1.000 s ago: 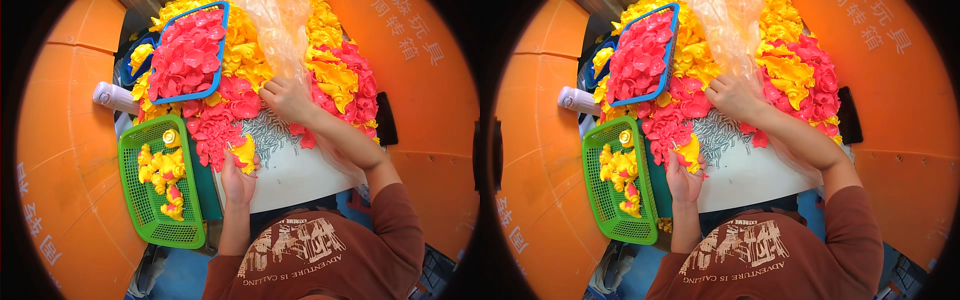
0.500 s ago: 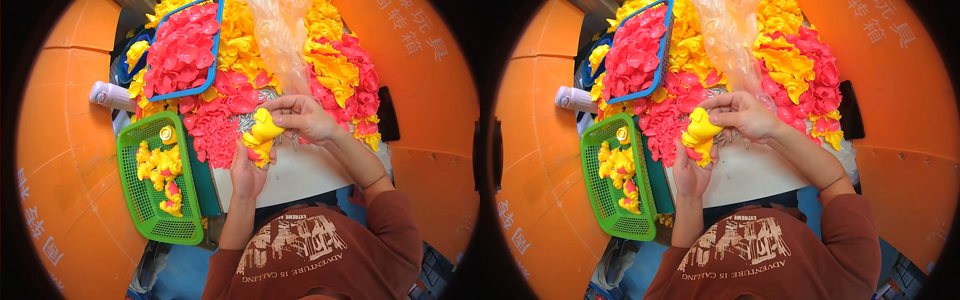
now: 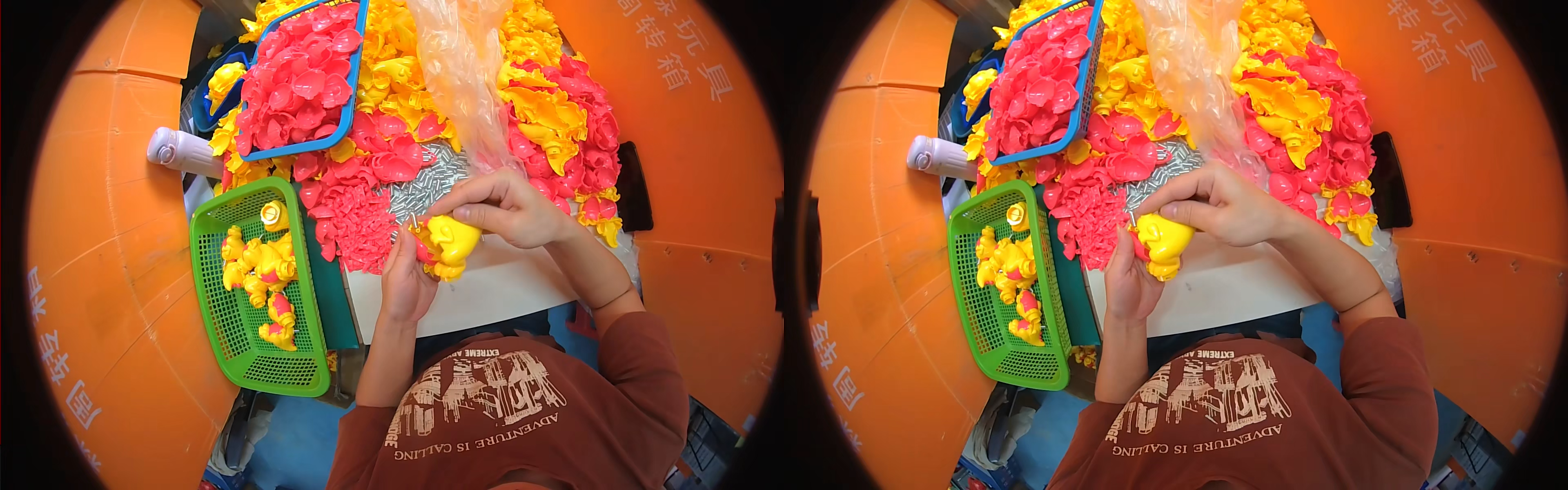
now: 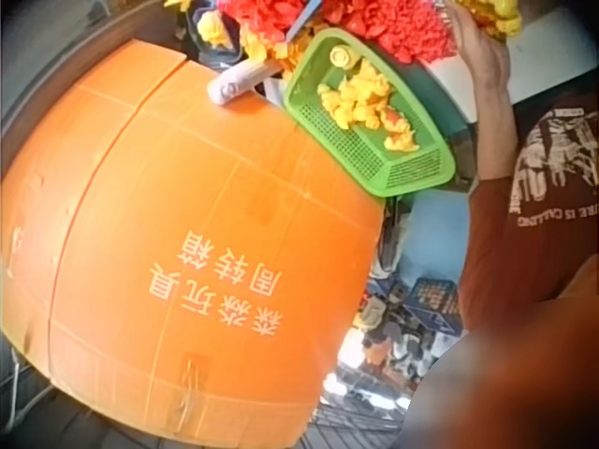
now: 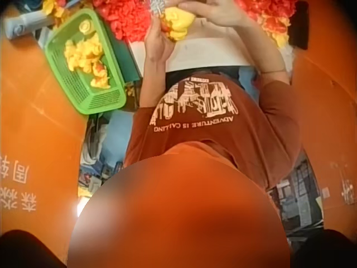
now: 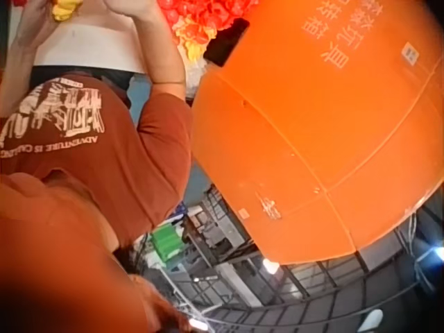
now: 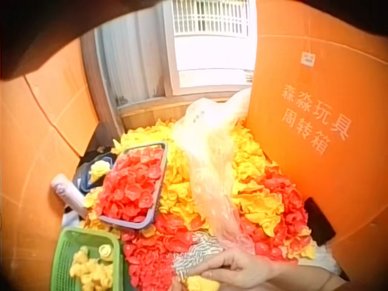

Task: Assembling small plastic ducks by layering and attaching colorful paper petals to their bases.

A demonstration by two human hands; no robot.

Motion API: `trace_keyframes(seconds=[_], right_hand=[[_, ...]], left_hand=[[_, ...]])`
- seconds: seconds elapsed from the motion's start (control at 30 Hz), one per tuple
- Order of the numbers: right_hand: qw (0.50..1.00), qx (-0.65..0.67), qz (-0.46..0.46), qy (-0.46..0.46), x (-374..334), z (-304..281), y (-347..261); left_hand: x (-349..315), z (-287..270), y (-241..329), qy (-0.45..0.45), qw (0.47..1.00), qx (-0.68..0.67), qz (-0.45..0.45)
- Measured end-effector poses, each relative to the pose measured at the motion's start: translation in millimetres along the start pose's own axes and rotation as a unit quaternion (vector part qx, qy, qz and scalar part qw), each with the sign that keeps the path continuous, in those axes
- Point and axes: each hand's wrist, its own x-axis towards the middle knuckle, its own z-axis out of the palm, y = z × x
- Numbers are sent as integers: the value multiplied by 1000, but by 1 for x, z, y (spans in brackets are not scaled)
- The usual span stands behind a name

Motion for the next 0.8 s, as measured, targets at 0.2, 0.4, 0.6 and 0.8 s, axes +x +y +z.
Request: trace_keyframes(seconds=[0.2,0.4,0.6,0.8], right_hand=[[941,-296,-153,65,-4,20,2],[884,-370,-249,141,-11,34,5],[813,-448,-356,103,-17,33,7],[814,-446,-369,43,-17,31,14]], left_hand=[[-4,6,-1,-64,996,43,38],[-11,21,2,-86,985,86,121],[-17,27,-2,-41,985,105,134],[-15,22,-2,-13,988,110,110]])
